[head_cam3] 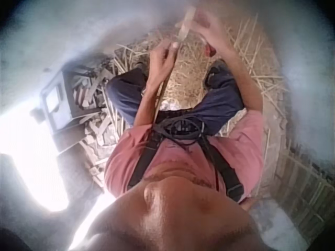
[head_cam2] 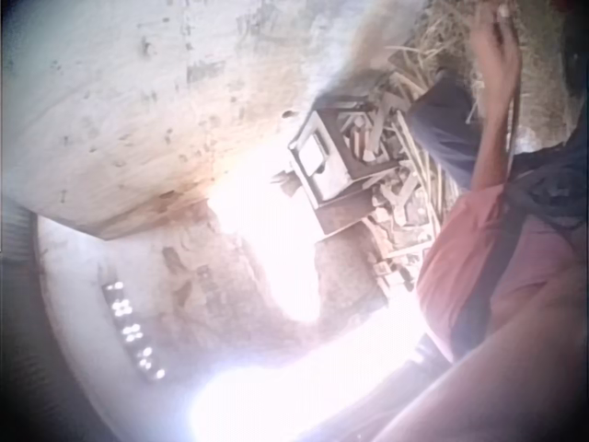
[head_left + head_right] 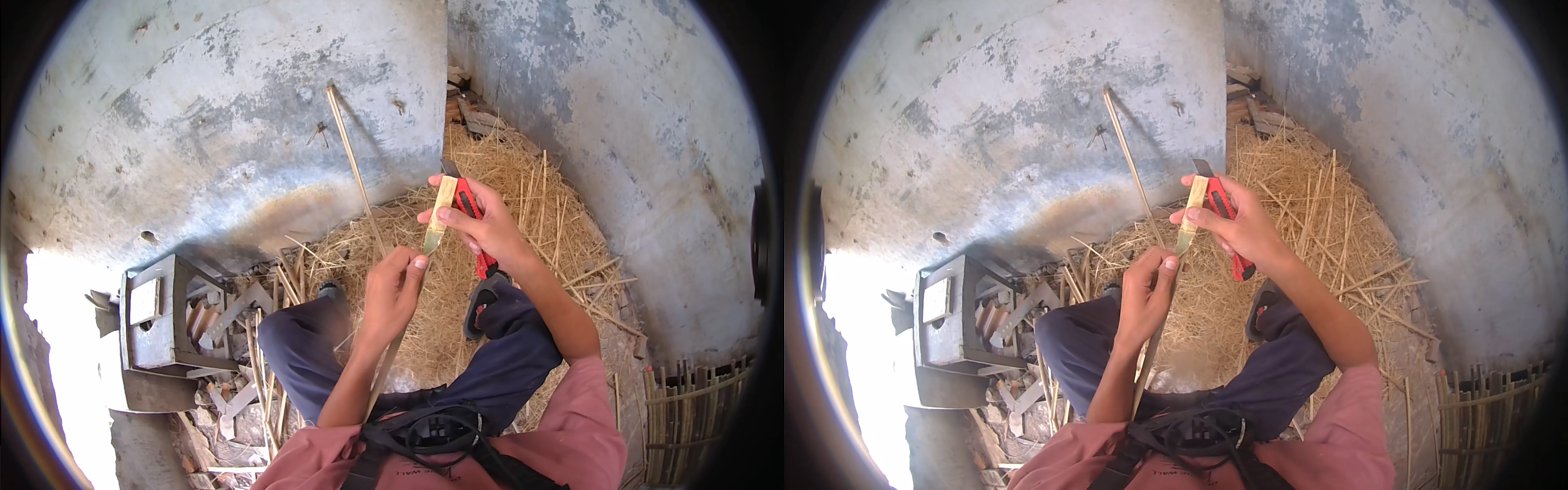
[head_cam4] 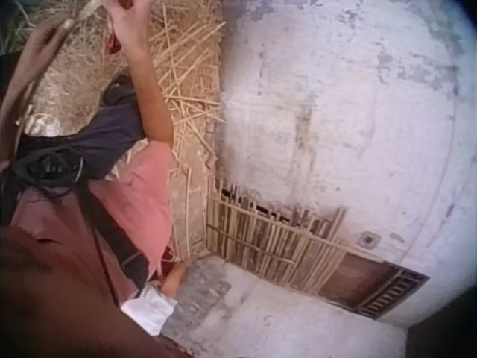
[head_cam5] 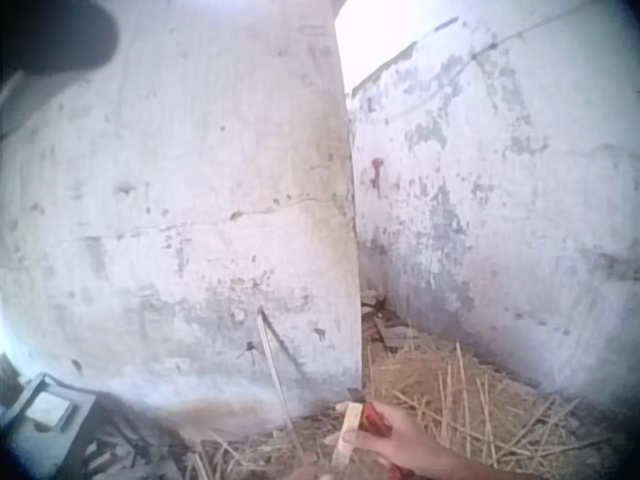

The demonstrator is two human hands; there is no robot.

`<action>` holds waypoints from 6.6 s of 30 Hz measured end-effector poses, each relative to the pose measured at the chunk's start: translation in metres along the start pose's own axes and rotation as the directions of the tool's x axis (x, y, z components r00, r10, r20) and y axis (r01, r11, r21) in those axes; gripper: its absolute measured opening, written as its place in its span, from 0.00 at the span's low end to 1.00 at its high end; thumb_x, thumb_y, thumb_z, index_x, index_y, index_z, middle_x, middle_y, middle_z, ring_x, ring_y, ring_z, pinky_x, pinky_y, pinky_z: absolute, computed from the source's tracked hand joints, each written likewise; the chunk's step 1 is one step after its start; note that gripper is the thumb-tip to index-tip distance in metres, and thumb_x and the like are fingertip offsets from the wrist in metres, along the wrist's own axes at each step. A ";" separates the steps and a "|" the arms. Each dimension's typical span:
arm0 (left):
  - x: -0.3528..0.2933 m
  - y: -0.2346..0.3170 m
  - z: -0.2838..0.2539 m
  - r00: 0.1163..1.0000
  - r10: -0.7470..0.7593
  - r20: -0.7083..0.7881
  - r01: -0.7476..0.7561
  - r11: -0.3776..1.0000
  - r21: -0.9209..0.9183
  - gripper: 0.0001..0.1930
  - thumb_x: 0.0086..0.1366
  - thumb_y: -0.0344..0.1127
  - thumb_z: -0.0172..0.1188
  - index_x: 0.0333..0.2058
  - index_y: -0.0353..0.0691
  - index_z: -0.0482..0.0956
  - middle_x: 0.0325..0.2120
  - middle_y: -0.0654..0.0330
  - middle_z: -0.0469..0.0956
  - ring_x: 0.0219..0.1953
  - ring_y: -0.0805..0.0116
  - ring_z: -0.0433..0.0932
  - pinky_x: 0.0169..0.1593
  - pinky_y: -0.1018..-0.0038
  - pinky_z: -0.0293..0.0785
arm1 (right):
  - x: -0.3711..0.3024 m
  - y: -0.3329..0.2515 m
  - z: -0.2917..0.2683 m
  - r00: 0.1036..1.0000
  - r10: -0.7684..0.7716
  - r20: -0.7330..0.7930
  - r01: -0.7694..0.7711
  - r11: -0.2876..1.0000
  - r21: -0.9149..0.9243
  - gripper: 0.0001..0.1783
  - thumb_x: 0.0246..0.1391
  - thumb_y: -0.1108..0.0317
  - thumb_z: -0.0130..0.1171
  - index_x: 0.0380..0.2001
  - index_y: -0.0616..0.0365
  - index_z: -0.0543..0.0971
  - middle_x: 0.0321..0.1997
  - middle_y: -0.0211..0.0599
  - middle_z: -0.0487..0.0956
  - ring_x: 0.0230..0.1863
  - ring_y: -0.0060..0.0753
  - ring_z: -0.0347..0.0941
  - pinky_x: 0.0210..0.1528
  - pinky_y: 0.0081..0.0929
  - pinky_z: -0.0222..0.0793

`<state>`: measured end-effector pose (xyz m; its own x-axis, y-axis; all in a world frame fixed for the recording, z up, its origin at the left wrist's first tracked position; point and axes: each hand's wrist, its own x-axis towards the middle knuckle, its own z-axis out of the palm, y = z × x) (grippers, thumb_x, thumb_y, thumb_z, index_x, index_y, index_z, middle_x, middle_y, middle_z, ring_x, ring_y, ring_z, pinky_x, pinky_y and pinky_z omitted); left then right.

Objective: The person shaves a thin strip of wood using a small red cutter while sitting on a straw-covered floor, periodically turning the wood and removing long shavings.

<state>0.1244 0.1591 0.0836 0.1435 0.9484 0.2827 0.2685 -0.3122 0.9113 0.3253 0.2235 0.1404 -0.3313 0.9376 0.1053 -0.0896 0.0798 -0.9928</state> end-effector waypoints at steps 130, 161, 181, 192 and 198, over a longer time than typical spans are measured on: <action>0.001 -0.024 0.034 0.941 -0.026 -0.339 0.086 0.983 0.165 0.09 0.82 0.36 0.49 0.47 0.36 0.65 0.19 0.42 0.76 0.22 0.35 0.79 0.26 0.49 0.68 | -0.041 0.019 0.048 0.993 -0.106 0.053 0.067 0.138 -0.988 0.14 0.76 0.62 0.48 0.41 0.65 0.70 0.19 0.53 0.80 0.23 0.57 0.84 0.23 0.48 0.78; 0.040 -0.116 0.036 0.963 -0.197 0.183 0.265 0.807 -0.527 0.22 0.85 0.55 0.38 0.49 0.41 0.69 0.33 0.59 0.78 0.35 0.74 0.76 0.39 0.74 0.71 | 0.011 0.035 -0.052 0.983 0.184 -0.015 -0.183 0.980 0.083 0.21 0.72 0.53 0.61 0.55 0.57 0.80 0.21 0.16 0.66 0.15 0.08 0.56 0.16 0.15 0.50; -0.026 -0.070 -0.035 0.600 -0.280 0.749 0.599 0.778 -0.189 0.30 0.84 0.55 0.41 0.69 0.36 0.68 0.49 0.49 0.84 0.49 0.59 0.86 0.54 0.63 0.83 | 0.020 0.054 -0.041 0.957 0.200 -0.212 -0.211 0.977 -0.033 0.19 0.68 0.49 0.66 0.37 0.53 0.76 0.19 0.18 0.68 0.14 0.09 0.56 0.16 0.17 0.48; -0.045 -0.044 -0.038 0.702 -0.248 0.667 0.575 0.750 -0.326 0.22 0.86 0.44 0.41 0.59 0.32 0.75 0.35 0.54 0.85 0.39 0.66 0.87 0.45 0.69 0.85 | 0.011 0.044 -0.042 0.991 0.073 -0.109 -0.074 0.997 -0.009 0.21 0.73 0.52 0.59 0.55 0.60 0.79 0.27 0.24 0.71 0.14 0.09 0.56 0.16 0.15 0.50; -0.051 -0.049 -0.037 0.756 -0.248 0.605 0.544 0.752 -0.372 0.22 0.85 0.42 0.44 0.66 0.31 0.68 0.43 0.48 0.86 0.47 0.61 0.87 0.50 0.67 0.85 | 0.011 0.040 -0.034 0.990 0.114 -0.088 -0.115 0.993 0.000 0.22 0.71 0.58 0.62 0.59 0.62 0.79 0.28 0.26 0.76 0.14 0.09 0.58 0.16 0.15 0.50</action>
<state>0.0682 0.1277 0.0356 0.6184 0.7616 -0.1937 -0.0746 0.3022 0.9503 0.3503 0.2487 0.1000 -0.2552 0.9668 -0.0143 -0.0515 -0.0283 -0.9983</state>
